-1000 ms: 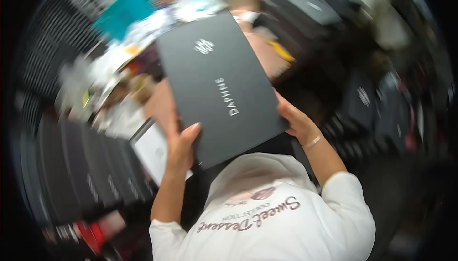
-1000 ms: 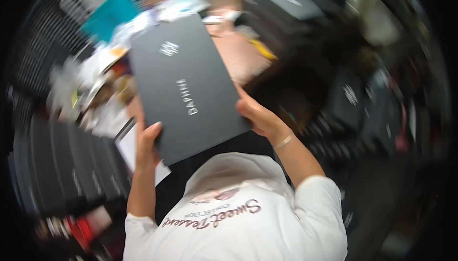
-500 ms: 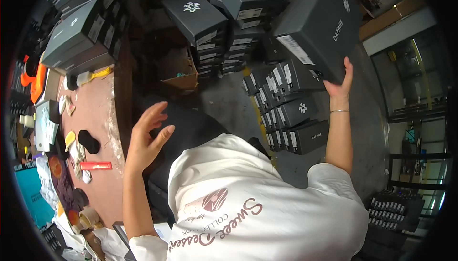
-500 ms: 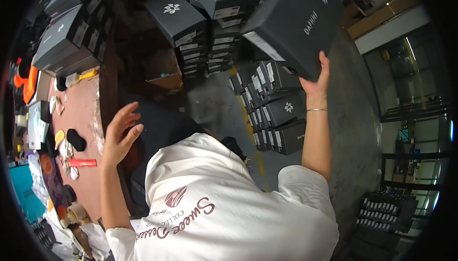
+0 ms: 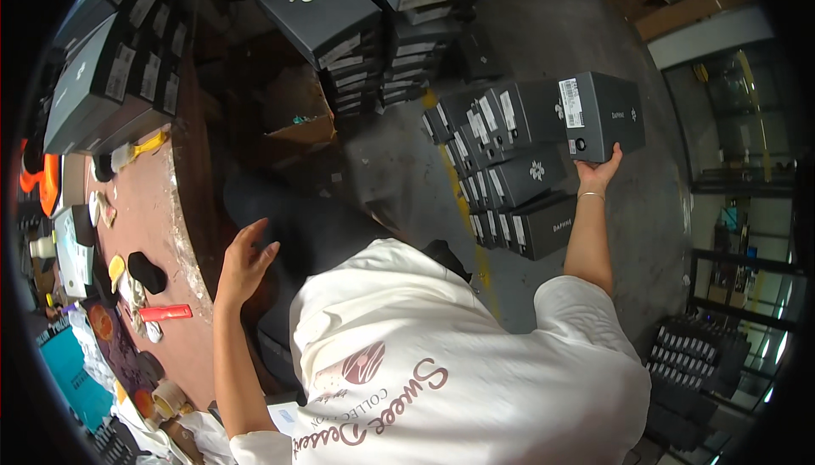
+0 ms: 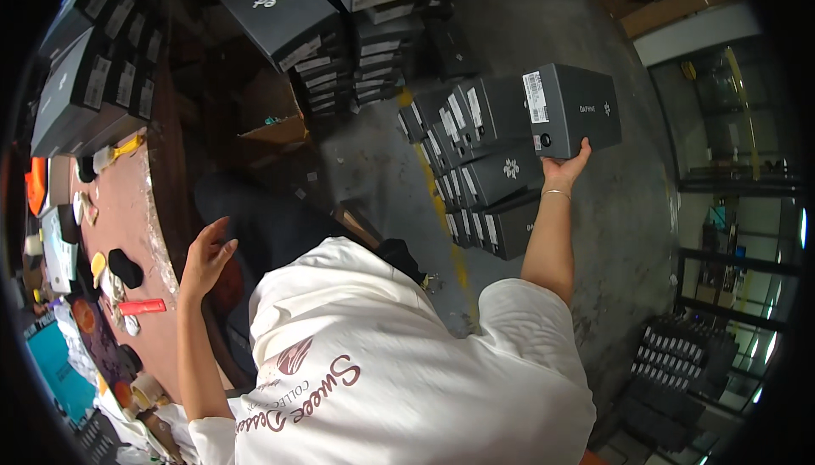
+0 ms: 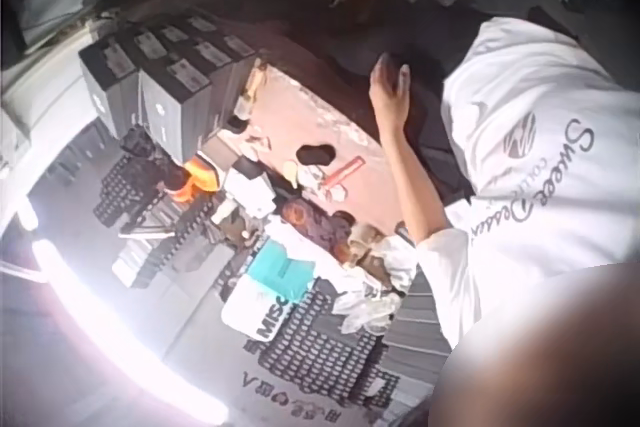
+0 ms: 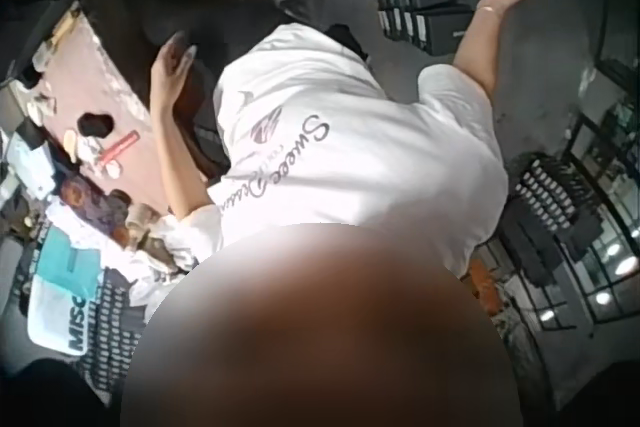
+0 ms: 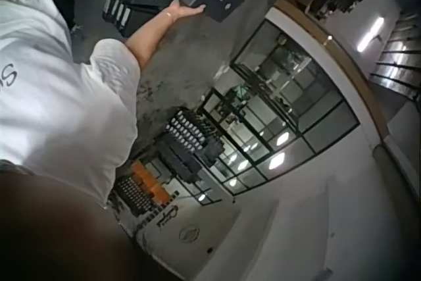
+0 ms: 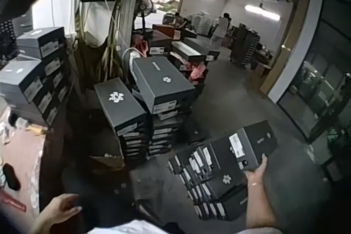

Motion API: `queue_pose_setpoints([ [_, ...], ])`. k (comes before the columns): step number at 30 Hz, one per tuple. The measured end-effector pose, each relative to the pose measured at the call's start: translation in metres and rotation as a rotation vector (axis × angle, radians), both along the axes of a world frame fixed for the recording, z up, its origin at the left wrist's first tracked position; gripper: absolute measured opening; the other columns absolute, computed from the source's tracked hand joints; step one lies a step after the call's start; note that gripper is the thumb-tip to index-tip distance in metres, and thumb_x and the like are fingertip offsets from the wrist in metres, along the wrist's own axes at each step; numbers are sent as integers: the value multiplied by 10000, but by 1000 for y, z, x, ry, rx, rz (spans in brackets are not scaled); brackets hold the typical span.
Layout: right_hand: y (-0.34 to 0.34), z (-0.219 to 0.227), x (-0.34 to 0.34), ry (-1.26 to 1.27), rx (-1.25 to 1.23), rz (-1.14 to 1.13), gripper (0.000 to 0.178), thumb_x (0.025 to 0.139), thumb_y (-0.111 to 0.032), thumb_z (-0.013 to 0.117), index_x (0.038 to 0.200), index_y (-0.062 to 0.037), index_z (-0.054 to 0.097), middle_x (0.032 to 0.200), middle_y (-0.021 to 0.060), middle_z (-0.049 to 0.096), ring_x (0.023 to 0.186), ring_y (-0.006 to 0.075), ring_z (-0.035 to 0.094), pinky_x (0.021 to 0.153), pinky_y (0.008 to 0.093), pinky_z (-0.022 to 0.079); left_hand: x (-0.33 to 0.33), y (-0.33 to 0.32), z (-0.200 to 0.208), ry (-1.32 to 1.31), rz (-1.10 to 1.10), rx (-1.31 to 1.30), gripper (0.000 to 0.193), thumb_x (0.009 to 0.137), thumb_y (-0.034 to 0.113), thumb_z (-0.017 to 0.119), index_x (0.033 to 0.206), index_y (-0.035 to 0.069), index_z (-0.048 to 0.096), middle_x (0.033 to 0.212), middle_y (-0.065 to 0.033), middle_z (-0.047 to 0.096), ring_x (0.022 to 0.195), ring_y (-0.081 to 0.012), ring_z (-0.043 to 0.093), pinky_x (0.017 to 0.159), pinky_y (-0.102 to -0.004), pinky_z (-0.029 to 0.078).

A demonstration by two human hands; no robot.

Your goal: Inspecting and packing high-heeled shoes into boxes.

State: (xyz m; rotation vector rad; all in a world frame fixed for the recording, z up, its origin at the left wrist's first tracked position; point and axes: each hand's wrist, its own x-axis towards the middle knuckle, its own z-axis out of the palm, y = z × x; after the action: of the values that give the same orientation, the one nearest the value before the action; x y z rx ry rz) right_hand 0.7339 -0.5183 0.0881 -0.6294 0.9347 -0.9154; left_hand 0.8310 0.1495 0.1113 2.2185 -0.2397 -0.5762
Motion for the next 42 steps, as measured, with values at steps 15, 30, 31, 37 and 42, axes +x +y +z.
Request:
queue_pose_setpoints([
  [15, 4, -50, -144, 374, 135, -84, 621, 841, -569, 536, 1305, -157, 526, 1325, 89, 540, 1178, 300, 503, 921, 551, 410, 31, -57, -67, -392, -185, 247, 486, 912, 336, 659, 1299, 56, 571, 1390, -200, 500, 1346, -367, 412, 1109, -452, 334],
  [30, -55, 5, -81, 146, -127, -70, 584, 843, -482, 594, 1297, -120, 529, 1281, 90, 573, 1142, 289, 552, 912, 529, 449, 14, -73, -78, -421, -117, 371, 379, 941, 419, 566, 1085, 88, 682, 1175, -92, 625, 1253, -288, 484, 1101, -545, 272],
  [31, -56, 9, -82, 156, -148, -77, 580, 851, -459, 599, 1306, -109, 518, 1284, 96, 571, 1142, 286, 555, 909, 528, 455, 13, -73, -80, -433, -113, 361, 376, 935, 414, 575, 1076, 83, 684, 1159, -90, 630, 1243, -284, 488, 1096, -552, 275],
  [37, -76, -46, -140, 267, -155, -84, 555, 829, -390, 654, 1284, -96, 532, 1244, 120, 600, 1069, 308, 612, 874, 527, 487, 12, -76, -74, -400, -132, 375, 365, 951, 409, 561, 1082, 90, 679, 1188, -103, 617, 1268, -291, 476, 1107, -538, 267],
  [42, -34, -79, -154, 414, 82, -60, 632, 775, -428, 705, 1291, -108, 529, 1247, 118, 601, 1065, 320, 612, 854, 532, 497, 11, -75, -79, -466, -139, 394, 364, 930, 402, 590, 1081, 84, 681, 1164, -85, 628, 1234, -280, 495, 1089, -551, 287],
])
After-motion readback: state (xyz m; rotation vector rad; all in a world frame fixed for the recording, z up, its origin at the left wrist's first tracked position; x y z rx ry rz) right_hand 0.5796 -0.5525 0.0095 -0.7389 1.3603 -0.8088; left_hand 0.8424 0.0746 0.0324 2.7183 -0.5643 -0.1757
